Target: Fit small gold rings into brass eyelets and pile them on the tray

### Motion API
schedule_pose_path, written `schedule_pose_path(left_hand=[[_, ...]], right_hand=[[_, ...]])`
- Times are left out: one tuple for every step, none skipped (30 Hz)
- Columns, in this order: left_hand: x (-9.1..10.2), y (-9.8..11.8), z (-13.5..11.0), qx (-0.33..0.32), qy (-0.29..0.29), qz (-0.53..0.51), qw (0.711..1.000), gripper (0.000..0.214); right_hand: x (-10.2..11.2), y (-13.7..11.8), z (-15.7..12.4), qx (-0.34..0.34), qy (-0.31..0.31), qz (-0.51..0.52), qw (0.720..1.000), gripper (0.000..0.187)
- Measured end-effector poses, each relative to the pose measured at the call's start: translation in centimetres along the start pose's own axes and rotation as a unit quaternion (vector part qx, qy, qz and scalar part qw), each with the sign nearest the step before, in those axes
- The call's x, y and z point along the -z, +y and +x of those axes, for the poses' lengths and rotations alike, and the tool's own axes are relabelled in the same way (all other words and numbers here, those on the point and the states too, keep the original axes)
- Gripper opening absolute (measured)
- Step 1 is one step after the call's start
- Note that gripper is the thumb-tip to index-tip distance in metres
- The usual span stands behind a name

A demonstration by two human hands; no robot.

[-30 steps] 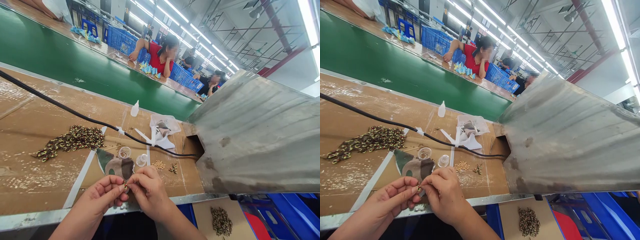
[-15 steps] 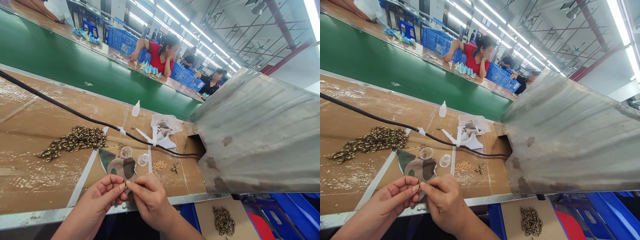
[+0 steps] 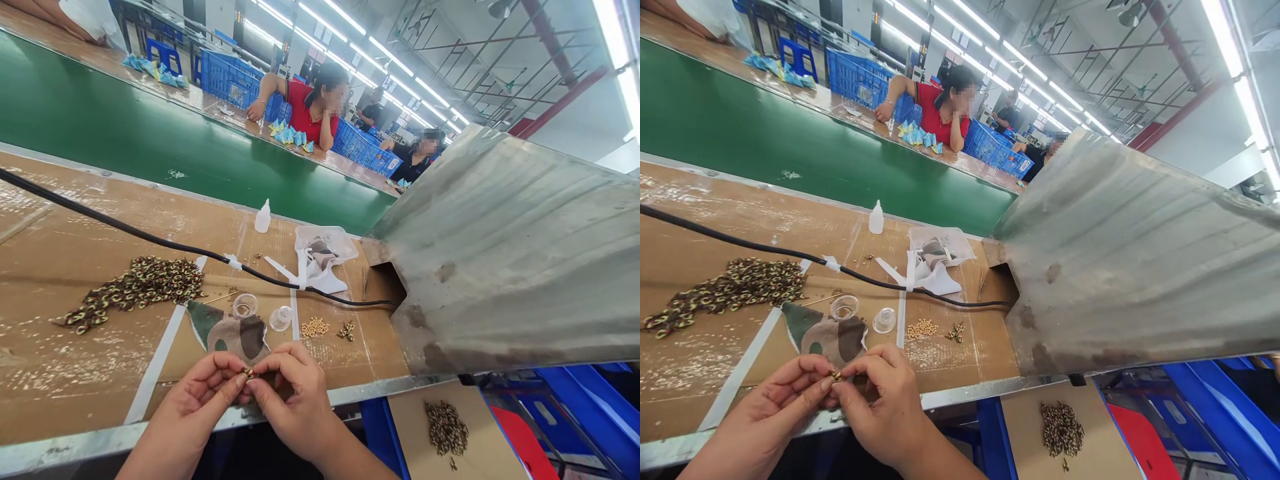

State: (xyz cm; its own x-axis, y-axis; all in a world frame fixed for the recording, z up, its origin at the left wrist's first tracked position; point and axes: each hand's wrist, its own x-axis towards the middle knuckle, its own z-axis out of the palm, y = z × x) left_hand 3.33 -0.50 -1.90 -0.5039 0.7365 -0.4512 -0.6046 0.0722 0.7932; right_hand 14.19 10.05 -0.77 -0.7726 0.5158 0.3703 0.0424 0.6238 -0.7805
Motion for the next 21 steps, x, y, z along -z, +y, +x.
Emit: schedule_pose_path(left_hand=[[-0.03, -0.05, -0.03, -0.007, 0.007, 0.007, 1.000, 0.051], [-0.08, -0.05, -0.07, -0.013, 0.013, 0.012, 1.000, 0.052], [-0.15, -0.01, -0.13, -0.016, 0.015, 0.015, 1.000, 0.053], [-0.22, 0.07, -0.19, -0.019, 0.016, 0.018, 1.000, 0.053], [-0.28, 0.15, -0.24, -0.023, 0.017, 0.020, 0.999, 0.052], [-0.32, 0.23, -0.28, -0.024, 0.015, 0.024, 0.999, 0.051], [-0.33, 0.29, -0.29, -0.025, 0.012, 0.028, 0.999, 0.050], [-0.30, 0.33, -0.30, -0.027, 0.008, 0.030, 0.999, 0.049], [-0.25, 0.35, -0.28, -0.027, 0.005, 0.034, 0.999, 0.049], [-0.19, 0.35, -0.25, -0.028, 0.001, 0.037, 0.999, 0.049], [-0.11, 0.32, -0.20, -0.030, 0.000, 0.040, 0.999, 0.049], [-0.04, 0.29, -0.15, -0.032, 0.002, 0.043, 0.999, 0.049], [0.01, 0.24, -0.10, -0.035, 0.003, 0.045, 0.998, 0.048], [0.03, 0.19, -0.06, -0.037, 0.004, 0.047, 0.998, 0.047], [0.03, 0.15, -0.02, -0.039, 0.001, 0.048, 0.998, 0.046], [-0.01, 0.11, 0.00, -0.040, -0.004, 0.047, 0.998, 0.045], [-0.08, 0.09, 0.01, -0.041, -0.011, 0.046, 0.998, 0.045], [-0.16, 0.09, 0.00, -0.042, -0.018, 0.043, 0.998, 0.044], [-0.25, 0.11, -0.02, -0.043, -0.020, 0.039, 0.998, 0.044], [-0.34, 0.13, -0.04, -0.044, -0.021, 0.036, 0.998, 0.045], [-0.40, 0.16, -0.07, -0.043, -0.021, 0.032, 0.998, 0.045]], right_hand=[[-0.08, 0.01, -0.04, 0.004, 0.003, -0.011, 1.000, 0.012], [-0.13, 0.03, -0.07, 0.015, 0.010, -0.024, 1.000, 0.011], [-0.16, 0.07, -0.10, 0.034, 0.020, -0.038, 0.999, 0.010], [-0.17, 0.12, -0.12, 0.059, 0.029, -0.053, 0.996, 0.009], [-0.17, 0.18, -0.15, 0.087, 0.037, -0.068, 0.993, 0.009], [-0.16, 0.25, -0.19, 0.112, 0.042, -0.082, 0.989, 0.009], [-0.13, 0.32, -0.23, 0.132, 0.044, -0.095, 0.986, 0.010], [-0.10, 0.39, -0.27, 0.147, 0.041, -0.110, 0.982, 0.012], [-0.05, 0.44, -0.31, 0.160, 0.038, -0.123, 0.979, 0.014], [0.00, 0.47, -0.33, 0.170, 0.037, -0.134, 0.976, 0.016], [0.05, 0.49, -0.33, 0.179, 0.037, -0.143, 0.973, 0.017], [0.11, 0.49, -0.32, 0.185, 0.038, -0.148, 0.971, 0.016], [0.15, 0.49, -0.29, 0.189, 0.037, -0.149, 0.970, 0.016], [0.19, 0.50, -0.28, 0.191, 0.037, -0.150, 0.969, 0.015], [0.22, 0.52, -0.27, 0.194, 0.038, -0.152, 0.968, 0.014], [0.24, 0.55, -0.27, 0.197, 0.039, -0.157, 0.967, 0.014], [0.26, 0.60, -0.30, 0.201, 0.041, -0.162, 0.965, 0.013], [0.29, 0.65, -0.34, 0.205, 0.044, -0.169, 0.963, 0.012], [0.31, 0.70, -0.39, 0.209, 0.046, -0.174, 0.961, 0.012], [0.34, 0.74, -0.44, 0.212, 0.046, -0.177, 0.960, 0.011], [0.38, 0.76, -0.49, 0.213, 0.043, -0.178, 0.960, 0.012]])
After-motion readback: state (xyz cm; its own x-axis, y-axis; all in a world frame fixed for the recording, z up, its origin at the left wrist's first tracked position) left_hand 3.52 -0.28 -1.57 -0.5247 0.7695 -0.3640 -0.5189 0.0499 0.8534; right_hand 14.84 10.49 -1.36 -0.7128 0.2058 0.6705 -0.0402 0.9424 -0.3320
